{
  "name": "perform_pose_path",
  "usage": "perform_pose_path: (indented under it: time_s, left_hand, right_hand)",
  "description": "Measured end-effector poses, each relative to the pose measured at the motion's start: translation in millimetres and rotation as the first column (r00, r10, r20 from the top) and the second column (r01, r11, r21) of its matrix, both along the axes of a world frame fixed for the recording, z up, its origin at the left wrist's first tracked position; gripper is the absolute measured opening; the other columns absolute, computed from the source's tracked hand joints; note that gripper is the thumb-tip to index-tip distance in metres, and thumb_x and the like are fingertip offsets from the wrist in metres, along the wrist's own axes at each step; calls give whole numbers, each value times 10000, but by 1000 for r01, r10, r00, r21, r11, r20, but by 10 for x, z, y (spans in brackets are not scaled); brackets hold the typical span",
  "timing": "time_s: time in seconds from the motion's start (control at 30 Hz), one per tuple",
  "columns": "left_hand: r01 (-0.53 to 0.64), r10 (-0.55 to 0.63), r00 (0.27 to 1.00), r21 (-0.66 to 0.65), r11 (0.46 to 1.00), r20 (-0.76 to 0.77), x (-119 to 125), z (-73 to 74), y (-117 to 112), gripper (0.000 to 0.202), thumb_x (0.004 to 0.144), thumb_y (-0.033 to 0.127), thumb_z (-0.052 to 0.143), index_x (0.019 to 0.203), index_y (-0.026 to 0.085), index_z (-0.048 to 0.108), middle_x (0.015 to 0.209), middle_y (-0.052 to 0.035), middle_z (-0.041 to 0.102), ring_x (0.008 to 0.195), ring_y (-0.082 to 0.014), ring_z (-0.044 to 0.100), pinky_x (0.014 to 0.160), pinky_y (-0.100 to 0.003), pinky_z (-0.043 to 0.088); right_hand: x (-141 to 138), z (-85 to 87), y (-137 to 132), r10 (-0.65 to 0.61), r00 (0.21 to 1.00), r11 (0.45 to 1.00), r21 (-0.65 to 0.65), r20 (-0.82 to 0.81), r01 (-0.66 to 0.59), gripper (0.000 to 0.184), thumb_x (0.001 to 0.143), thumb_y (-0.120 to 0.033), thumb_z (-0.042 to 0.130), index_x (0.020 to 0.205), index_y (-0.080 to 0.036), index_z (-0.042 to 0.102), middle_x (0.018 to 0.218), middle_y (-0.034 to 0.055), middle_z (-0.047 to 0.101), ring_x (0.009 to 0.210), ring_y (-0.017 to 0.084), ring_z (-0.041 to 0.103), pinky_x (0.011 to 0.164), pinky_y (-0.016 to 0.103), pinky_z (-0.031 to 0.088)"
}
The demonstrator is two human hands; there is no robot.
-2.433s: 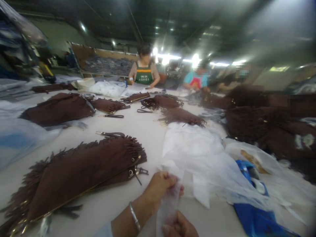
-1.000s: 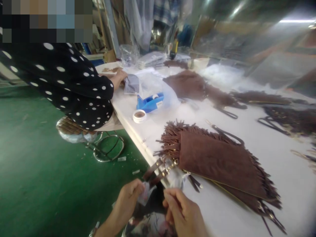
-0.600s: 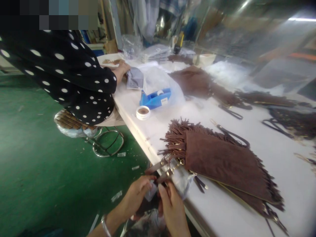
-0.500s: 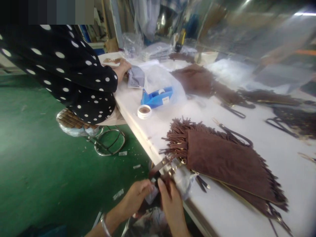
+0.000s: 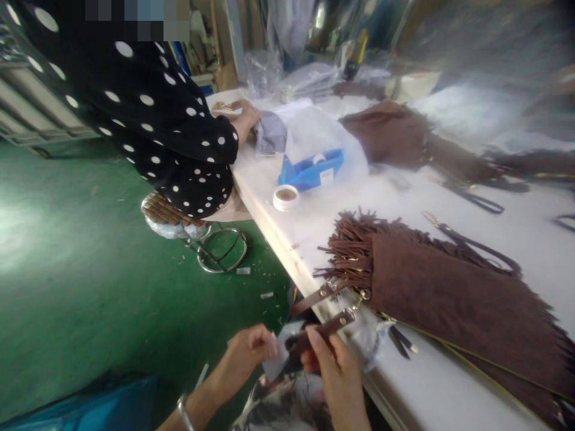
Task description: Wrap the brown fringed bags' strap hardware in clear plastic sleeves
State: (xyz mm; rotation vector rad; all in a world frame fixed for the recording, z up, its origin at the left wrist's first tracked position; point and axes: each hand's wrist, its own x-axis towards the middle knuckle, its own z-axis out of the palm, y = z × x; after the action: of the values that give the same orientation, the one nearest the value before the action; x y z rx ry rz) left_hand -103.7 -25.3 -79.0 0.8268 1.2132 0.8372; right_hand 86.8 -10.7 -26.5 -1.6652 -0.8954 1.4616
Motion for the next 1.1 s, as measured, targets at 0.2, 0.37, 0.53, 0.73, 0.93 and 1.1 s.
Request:
perform_pose_path:
  time_s: [0.2, 0.37, 0.53, 0.73, 0.93, 1.1]
  left_hand:
    - [34, -19, 984, 83, 996, -177, -6, 135, 16, 176, 786, 285, 716, 756, 141, 620, 722, -14, 614, 672, -151, 552, 631, -239, 408]
    - [15, 27, 950, 134, 991, -310, -76, 225, 87, 154, 775, 235, 709, 728, 155, 587, 679, 17, 590, 652, -134, 538, 606, -217, 402]
    - [-47, 58, 978, 60, 997, -202, -13, 277, 144, 283, 831, 376, 666, 706, 160, 534, 595, 17, 563, 515, -129, 518, 492, -212, 387]
    - [112, -42, 927, 167, 980, -373, 105, 455, 259, 315, 933, 395, 539, 733, 158, 595, 636, -9, 619, 600, -142, 584, 585, -221, 420]
    - [213, -163, 935, 130, 968, -315, 213, 521, 296, 310, 936, 424, 522, 807, 156, 609, 676, -22, 638, 622, -148, 586, 589, -225, 419]
    - [154, -149, 984, -38, 987, 102, 174, 260, 192, 433, 726, 460, 765, 963, 129, 617, 799, -70, 679, 609, -160, 580, 548, -230, 427]
  right_hand:
    - [-71, 287, -53, -69, 997, 997, 30, -19, 69, 452, 812, -599, 601, 911, -167, 689, 549, -11, 593, 527, 139, 530, 517, 213, 453]
    - [-66, 265, -48, -16, 998, 998, 55, -65, 19, 451, 816, -603, 603, 898, -164, 666, 548, -16, 555, 536, 133, 508, 510, 213, 426]
    - [-77, 84, -40, 1, 920, 1000, -25, -392, -12, 401, 700, -535, 755, 846, -184, 624, 657, -23, 528, 595, 125, 509, 527, 216, 429]
    - [-96, -39, -30, -73, 877, 996, -80, -475, 39, 398, 640, -443, 833, 788, -195, 559, 720, -18, 583, 636, 134, 572, 574, 234, 486]
    - [-88, -51, -5, 6, 943, 998, -57, -334, -26, 417, 689, -505, 788, 814, -149, 613, 563, -31, 554, 485, 98, 505, 476, 209, 432]
    - [-44, 52, 21, -92, 973, 989, -136, -212, 64, 402, 728, -520, 743, 810, -164, 576, 513, -51, 523, 397, 55, 388, 359, 151, 247]
